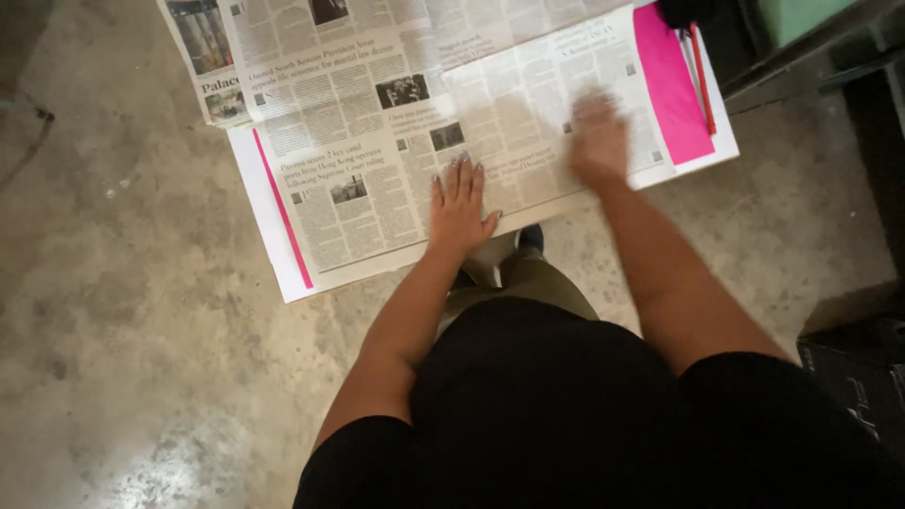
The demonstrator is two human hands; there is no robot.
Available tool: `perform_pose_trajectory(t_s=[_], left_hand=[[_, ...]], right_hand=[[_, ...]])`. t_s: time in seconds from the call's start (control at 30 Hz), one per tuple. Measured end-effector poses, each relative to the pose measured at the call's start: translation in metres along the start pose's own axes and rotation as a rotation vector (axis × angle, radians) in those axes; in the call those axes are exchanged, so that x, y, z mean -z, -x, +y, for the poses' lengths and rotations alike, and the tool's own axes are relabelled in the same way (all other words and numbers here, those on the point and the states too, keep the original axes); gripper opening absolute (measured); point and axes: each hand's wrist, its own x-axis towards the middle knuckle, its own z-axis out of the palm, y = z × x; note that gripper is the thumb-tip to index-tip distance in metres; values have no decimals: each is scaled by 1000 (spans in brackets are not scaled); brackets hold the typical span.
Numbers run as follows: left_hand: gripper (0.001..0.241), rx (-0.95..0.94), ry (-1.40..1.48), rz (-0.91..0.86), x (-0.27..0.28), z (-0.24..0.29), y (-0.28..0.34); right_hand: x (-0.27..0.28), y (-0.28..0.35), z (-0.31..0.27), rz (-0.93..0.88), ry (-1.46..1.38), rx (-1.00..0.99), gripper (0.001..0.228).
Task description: Dusting and flipping through newspapers on a desk.
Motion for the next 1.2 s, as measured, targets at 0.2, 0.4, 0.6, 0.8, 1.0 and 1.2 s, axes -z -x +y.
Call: perform_pose_trajectory(t_s=[0.2,0.4,0.6,0.8,1.0,1.2], left_hand=[[94,27,-15,-84,20,16,1],[90,5,85,-43,23,37,11],[96,4,-57,21,8,35,9],[88,45,-167,-289,36,44,3],[92,133,-67,-320,28,51,5],[92,415,55,-203,32,72,20]], right_hand=[[0,18,134,-329,-244,-546,63],[-88,5,196,-573,-272,-440,77],[-109,14,211,-321,-204,-453,47],[-81,18,196,-374,-483,-491,46],[-86,24,158,-89,-671,-628,34],[61,89,50,132,-2410,-989,11]])
